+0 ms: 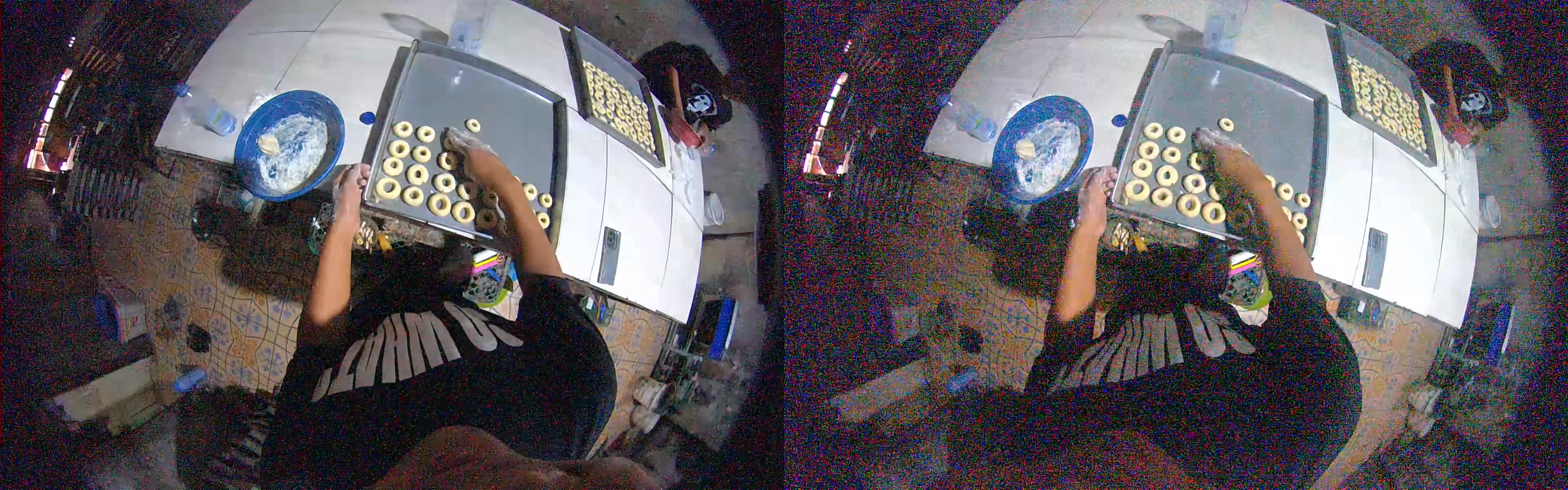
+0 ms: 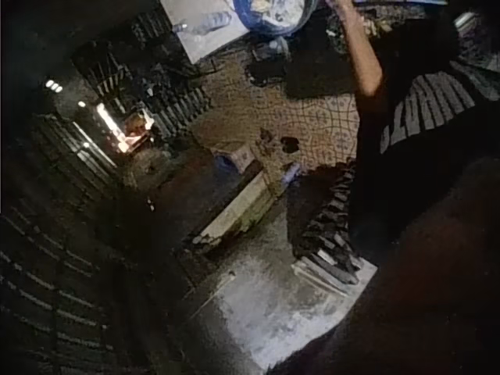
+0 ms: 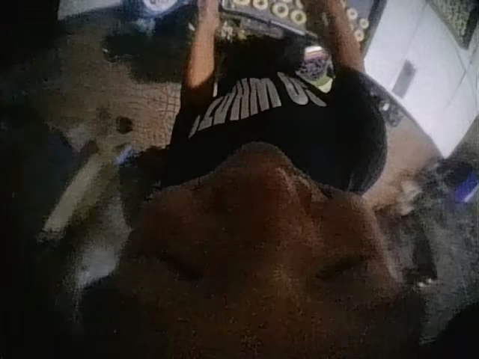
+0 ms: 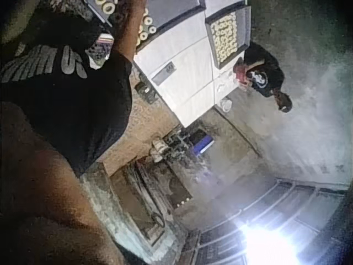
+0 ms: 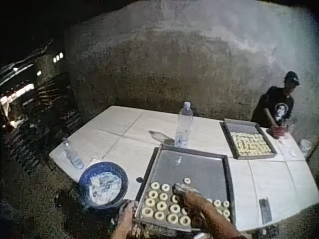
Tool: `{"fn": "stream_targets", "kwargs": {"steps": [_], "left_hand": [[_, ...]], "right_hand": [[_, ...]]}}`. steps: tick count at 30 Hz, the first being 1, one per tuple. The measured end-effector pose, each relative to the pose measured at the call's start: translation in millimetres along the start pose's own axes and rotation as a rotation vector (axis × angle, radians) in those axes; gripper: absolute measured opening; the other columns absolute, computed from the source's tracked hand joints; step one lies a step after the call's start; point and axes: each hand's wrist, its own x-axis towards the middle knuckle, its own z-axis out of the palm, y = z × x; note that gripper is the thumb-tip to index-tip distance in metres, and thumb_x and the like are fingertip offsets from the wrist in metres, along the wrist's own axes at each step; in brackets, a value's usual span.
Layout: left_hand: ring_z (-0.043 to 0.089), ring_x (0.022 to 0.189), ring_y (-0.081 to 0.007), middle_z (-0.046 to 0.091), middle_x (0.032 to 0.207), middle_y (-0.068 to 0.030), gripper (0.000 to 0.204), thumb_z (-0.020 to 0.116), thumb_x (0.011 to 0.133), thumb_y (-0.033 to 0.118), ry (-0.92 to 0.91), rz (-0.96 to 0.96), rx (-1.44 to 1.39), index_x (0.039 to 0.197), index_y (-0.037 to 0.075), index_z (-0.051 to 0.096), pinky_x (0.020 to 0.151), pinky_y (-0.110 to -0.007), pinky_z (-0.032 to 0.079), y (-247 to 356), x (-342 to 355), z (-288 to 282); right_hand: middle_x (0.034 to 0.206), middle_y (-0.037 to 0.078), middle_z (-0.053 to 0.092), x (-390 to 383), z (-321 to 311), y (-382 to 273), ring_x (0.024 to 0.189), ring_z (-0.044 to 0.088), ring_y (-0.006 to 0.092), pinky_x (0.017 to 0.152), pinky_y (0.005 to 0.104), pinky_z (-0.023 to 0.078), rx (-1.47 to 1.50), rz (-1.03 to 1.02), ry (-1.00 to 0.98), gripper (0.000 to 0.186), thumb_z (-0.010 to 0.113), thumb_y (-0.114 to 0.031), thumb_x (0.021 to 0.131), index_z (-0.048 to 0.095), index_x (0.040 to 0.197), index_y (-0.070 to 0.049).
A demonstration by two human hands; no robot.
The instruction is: The person shapes dough pieces into rings by hand and arranges them on a baking tray. The person then rubs flour between their hands and shapes additional dough pieces into rings.
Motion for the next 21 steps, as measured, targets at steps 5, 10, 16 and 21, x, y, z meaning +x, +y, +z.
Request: {"fn": "stream_targets", "kwargs": {"steps": [5,10,16,21], "left_hand": [[0.053,0.075,-0.0062,0.065,0.086,0.0043,0.018,0.065,0.092,0.03,0.01,-0.023,-0.037,0.094,0.012,0.067,0.068,-0.024,0.041,-2,1,-1],[0.052,0.072,-0.0053,0.062,0.082,0.0067,0.024,0.063,0.094,0.035,-0.003,0.008,-0.017,0.093,0.012,0.07,0.071,-0.025,0.041,-5,-1,-6],[0.054,0.075,-0.0049,0.067,0.087,0.0061,0.024,0.06,0.096,0.034,0.048,-0.063,0.011,0.097,0.012,0.071,0.072,-0.024,0.041,-2,-9,-9],[0.054,0.08,-0.0058,0.065,0.091,0.0038,0.017,0.059,0.097,0.027,-0.062,0.121,0.085,0.1,0.012,0.069,0.071,-0.023,0.042,33,-25,-32]], "right_hand": [[0.133,0.027,0.059,2,-17,-24,0.124,0.057,0.0421,0.103,0.0467,0.047,-0.034,-0.008,0.051,0.046,0.057,-0.01,0.091,0.056,0.136,-0.004],[0.109,0.03,0.067,5,-39,-43,0.105,0.064,0.0456,0.089,0.0517,0.05,-0.07,0.109,-0.143,0.034,0.059,-0.01,0.087,0.063,0.119,0.001],[0.124,0.025,0.059,-1,-41,-46,0.113,0.06,0.0443,0.095,0.0508,0.048,-0.035,0.186,-0.111,0.042,0.061,-0.01,0.086,0.057,0.128,-0.003],[0.133,0.024,0.06,-30,-15,15,0.12,0.062,0.033,0.1,0.0406,0.051,0.216,0.063,0.404,0.049,0.057,0.006,0.089,0.056,0.137,-0.001]]}}
